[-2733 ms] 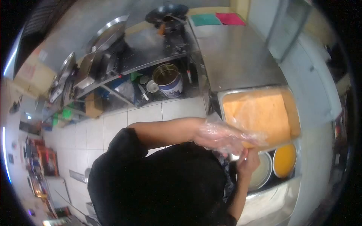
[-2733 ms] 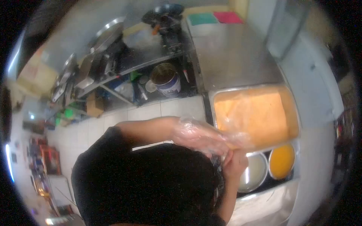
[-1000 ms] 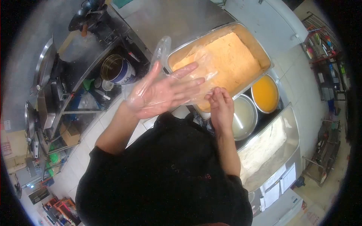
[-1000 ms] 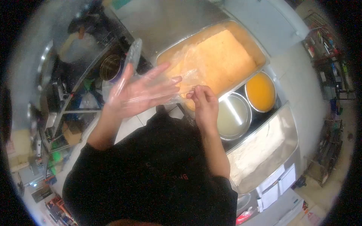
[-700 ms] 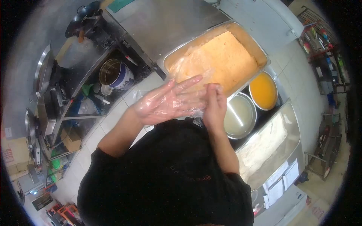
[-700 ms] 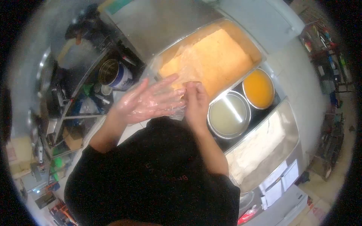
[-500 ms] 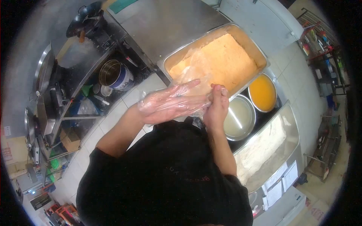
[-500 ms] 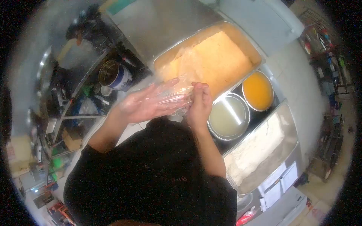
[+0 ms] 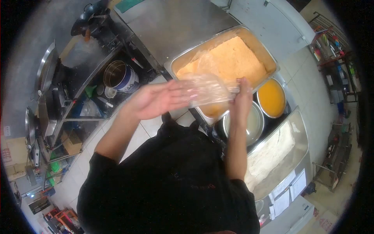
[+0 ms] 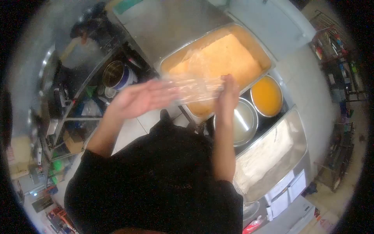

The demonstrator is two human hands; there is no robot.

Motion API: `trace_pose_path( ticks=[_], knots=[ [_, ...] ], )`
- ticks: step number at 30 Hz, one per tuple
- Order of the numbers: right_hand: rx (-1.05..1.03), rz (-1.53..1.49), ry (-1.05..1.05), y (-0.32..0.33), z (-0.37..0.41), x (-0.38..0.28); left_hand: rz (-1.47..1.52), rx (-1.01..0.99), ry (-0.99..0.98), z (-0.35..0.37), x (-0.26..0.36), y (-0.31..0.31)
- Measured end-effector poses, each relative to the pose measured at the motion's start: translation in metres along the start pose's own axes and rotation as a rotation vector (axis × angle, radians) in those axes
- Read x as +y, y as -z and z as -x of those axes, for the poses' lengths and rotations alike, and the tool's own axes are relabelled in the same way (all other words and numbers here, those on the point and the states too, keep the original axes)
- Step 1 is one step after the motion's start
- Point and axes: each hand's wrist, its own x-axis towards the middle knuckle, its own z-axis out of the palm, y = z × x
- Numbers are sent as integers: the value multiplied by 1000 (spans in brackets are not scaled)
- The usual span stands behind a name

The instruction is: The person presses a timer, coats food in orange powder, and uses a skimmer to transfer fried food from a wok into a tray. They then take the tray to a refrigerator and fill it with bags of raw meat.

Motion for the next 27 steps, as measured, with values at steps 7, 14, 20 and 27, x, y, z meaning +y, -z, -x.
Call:
trace_pose_path(
  ticks=[7, 14, 20, 27],
  knots=[
    [-184, 1388, 542, 23, -119, 20, -1165, 559, -570, -63, -56, 23],
    [-452, 1788, 198, -16, -138, 20, -2252, 129, 93, -157, -84, 67],
    [-488, 668, 402, -31, -95, 6, -1942, 298, -636, -75, -47, 87],
    [-1008, 709, 12, -90, 197, 100, -1386, 911, -914, 221, -77, 61]
  ],
)
